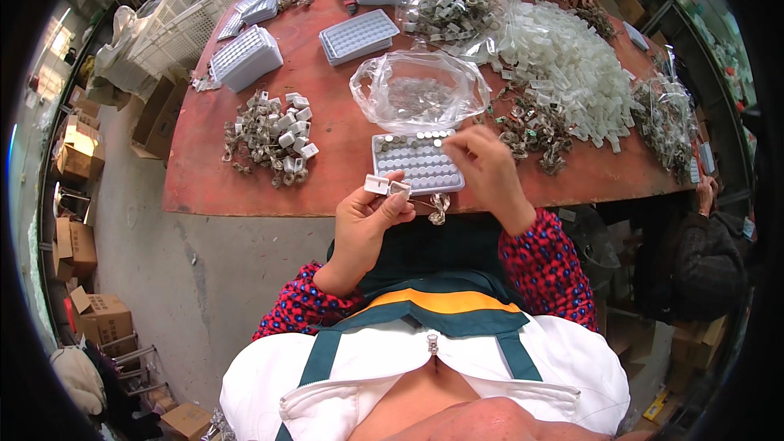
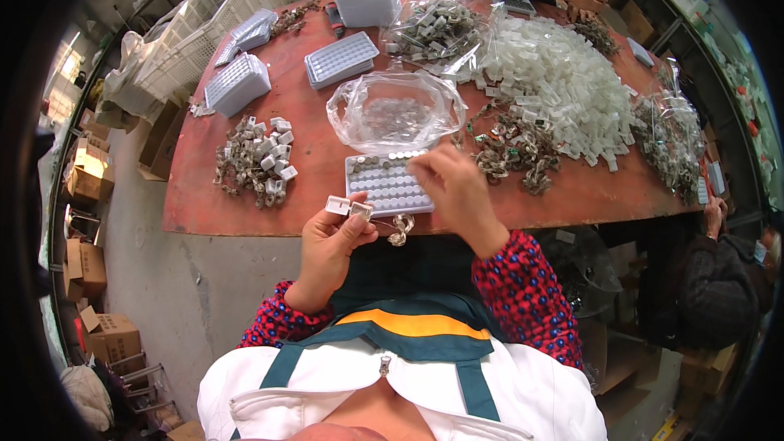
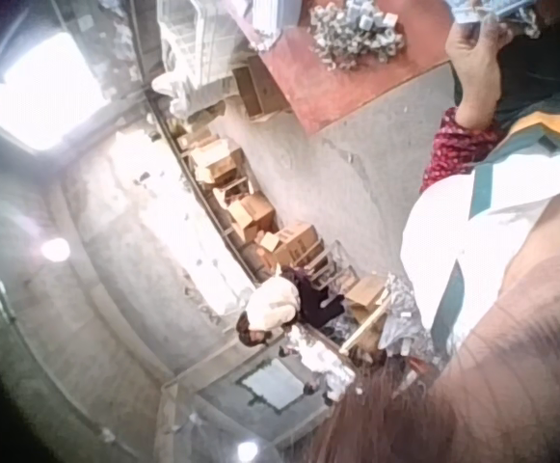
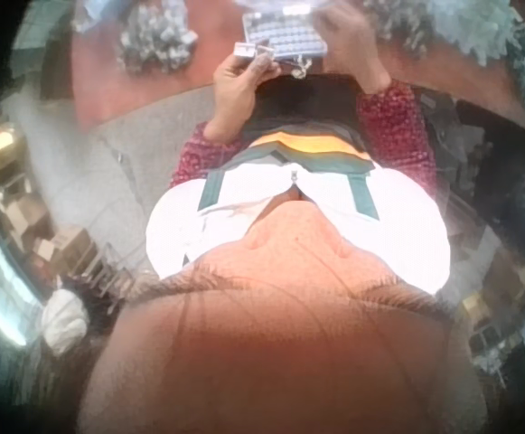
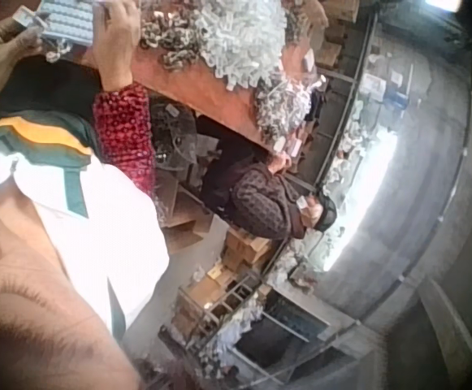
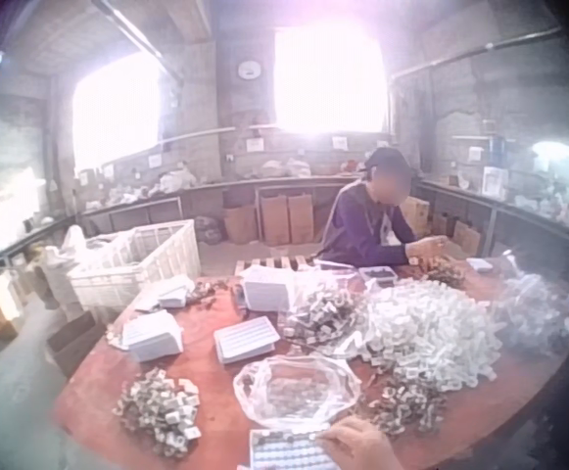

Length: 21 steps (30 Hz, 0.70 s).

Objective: The person repeatedly picks small white plastic housings and metallic components from a table, inserts the metal parts into the housings, and places the assembled units into a gray tray. The person handles items one at a time and continues the cycle throughout the clip.

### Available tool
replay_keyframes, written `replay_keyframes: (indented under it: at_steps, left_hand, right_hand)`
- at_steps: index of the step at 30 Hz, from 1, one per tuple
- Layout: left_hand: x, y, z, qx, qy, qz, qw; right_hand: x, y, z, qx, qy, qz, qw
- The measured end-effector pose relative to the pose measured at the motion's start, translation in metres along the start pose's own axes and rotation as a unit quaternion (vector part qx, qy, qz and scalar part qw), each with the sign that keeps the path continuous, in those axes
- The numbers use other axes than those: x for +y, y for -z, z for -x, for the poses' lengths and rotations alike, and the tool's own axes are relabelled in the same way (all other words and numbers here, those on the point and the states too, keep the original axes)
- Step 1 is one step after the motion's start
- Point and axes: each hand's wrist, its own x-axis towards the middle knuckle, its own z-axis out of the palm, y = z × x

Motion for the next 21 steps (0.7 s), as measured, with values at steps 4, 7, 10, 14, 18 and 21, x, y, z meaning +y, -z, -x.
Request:
replay_keyframes:
  at_steps: [4,7,10,14,18,21]
  left_hand:
    - [-0.001,0.005,-0.005,-0.006,-0.026,0.028,0.999]
    - [-0.003,0.005,-0.005,-0.011,-0.035,0.069,0.997]
    - [-0.004,0.005,-0.005,-0.021,-0.03,0.1,0.994]
    - [-0.006,0.006,-0.006,-0.022,-0.045,0.094,0.994]
    - [-0.006,0.005,-0.005,-0.018,-0.086,0.037,0.995]
    - [-0.005,0.001,-0.003,-0.018,-0.101,0.014,0.995]
  right_hand:
    - [0.022,-0.004,-0.015,0.014,0.105,0.238,0.965]
    - [0.024,-0.008,-0.016,-0.006,0.134,0.267,0.954]
    - [0.013,-0.007,-0.016,-0.002,0.144,0.237,0.961]
    - [-0.021,0.0,-0.011,-0.005,0.064,0.111,0.992]
    - [-0.055,0.003,0.015,-0.134,-0.079,-0.062,0.986]
    - [-0.064,-0.004,0.024,-0.104,-0.076,-0.063,0.99]
